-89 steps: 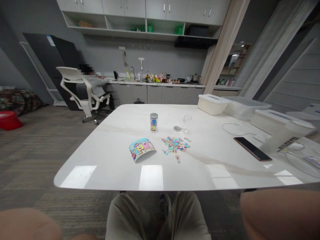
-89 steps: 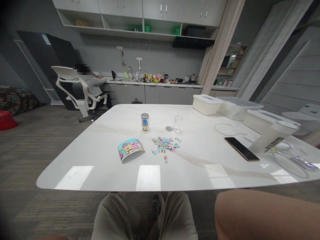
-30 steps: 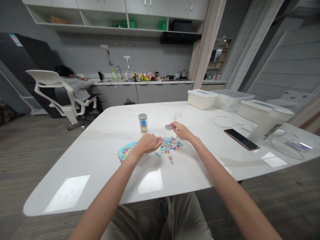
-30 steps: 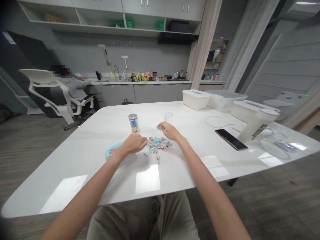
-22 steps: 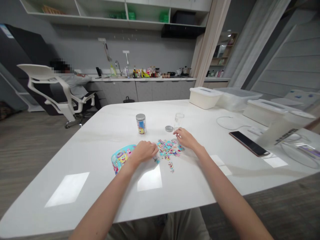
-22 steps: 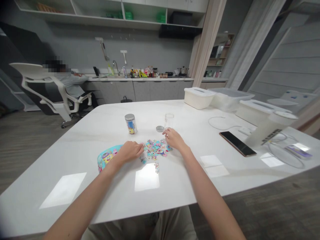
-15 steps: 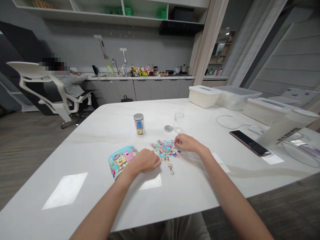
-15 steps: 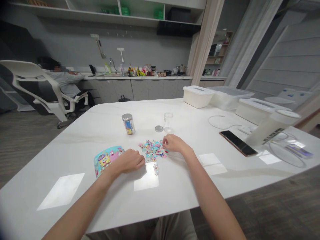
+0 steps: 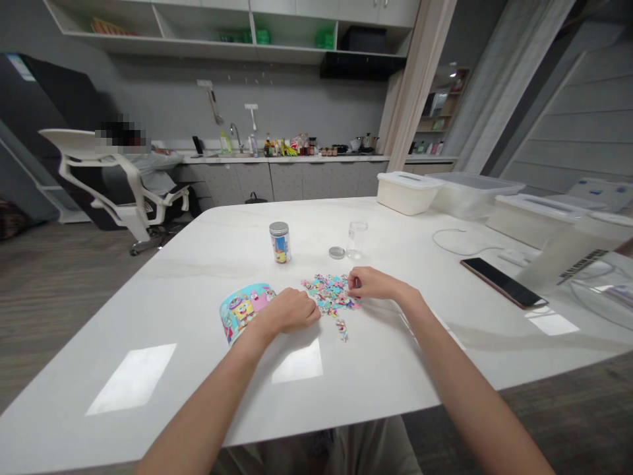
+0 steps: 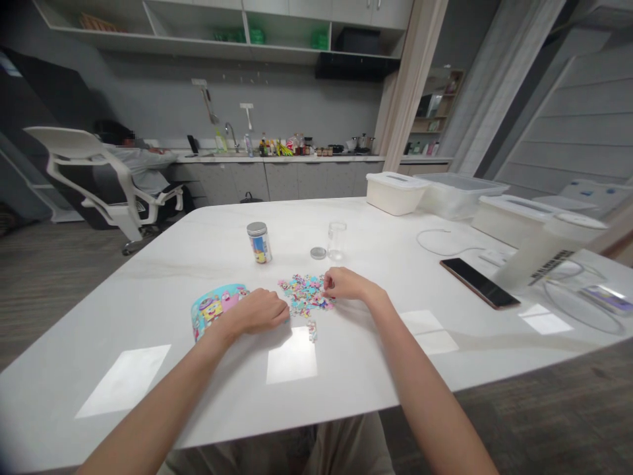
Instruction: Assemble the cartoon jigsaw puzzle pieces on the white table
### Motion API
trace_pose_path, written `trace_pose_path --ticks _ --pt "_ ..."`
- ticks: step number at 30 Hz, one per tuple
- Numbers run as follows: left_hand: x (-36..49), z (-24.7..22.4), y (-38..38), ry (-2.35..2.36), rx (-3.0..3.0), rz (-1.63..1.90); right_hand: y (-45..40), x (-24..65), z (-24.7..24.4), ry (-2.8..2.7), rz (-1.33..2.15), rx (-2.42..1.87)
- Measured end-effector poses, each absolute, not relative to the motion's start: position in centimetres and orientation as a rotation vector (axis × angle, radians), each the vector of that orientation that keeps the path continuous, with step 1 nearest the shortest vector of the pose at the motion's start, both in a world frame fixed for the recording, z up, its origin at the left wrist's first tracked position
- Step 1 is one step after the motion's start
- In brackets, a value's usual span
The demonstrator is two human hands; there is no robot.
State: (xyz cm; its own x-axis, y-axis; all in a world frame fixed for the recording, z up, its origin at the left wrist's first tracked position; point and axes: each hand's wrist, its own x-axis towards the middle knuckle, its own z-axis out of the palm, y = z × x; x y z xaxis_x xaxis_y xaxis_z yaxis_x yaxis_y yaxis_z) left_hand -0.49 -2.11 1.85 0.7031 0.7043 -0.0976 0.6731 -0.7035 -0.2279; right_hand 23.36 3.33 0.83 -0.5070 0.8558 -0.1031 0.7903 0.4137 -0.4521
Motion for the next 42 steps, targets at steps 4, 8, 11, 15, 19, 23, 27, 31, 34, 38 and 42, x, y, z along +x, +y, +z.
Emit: trace_pose_path --ticks 4,8,11,15,19,23,27,31,34,38,42 --pt "-0.17 1.84 -2.31 -1.114 -2.727 0.262 2.98 23.02 1.11 -2.526 0.750 -1.424" --pt "0.05 1.86 -2.40 -1.104 -2.727 0.261 3.08 23.04 1.00 -2.564 0.674 -1.426" --pt "0.05 1.92 -2.26 -1.131 -2.727 0.252 3.43 23.18 0.72 -2.566 0.584 -1.458" --pt "0.06 1.83 -2.04 -1.155 -2.749 0.221 3.82 23.21 0.38 -2.540 0.618 -1.485" --pt "0.12 1.51 -1.97 -1.163 -2.769 0.240 3.87 23.14 0.43 -2.533 0.633 -1.498" --pt "0.06 1.38 -1.91 -1.172 -2.769 0.250 3.70 23.08 0.74 -2.557 0.625 -1.500" --pt "0.08 1.36 -1.85 -1.167 -2.759 0.232 3.50 22.99 1.00 -2.582 0.637 -1.505" --pt "0.26 1.19 -1.86 -1.156 -2.774 0.229 3.38 22.96 1.13 -2.608 0.644 -1.488" --pt "0.28 1.06 -1.84 -1.139 -2.781 0.219 3.35 23.03 1.19 -2.625 0.634 -1.478" --pt "0.16 1.02 -1.78 -1.132 -2.766 0.213 3.35 23.08 1.20 -2.638 0.628 -1.469" --pt "0.21 1.05 -1.77 -1.143 -2.754 0.221 3.31 23.03 1.21 -2.650 0.590 -1.468"
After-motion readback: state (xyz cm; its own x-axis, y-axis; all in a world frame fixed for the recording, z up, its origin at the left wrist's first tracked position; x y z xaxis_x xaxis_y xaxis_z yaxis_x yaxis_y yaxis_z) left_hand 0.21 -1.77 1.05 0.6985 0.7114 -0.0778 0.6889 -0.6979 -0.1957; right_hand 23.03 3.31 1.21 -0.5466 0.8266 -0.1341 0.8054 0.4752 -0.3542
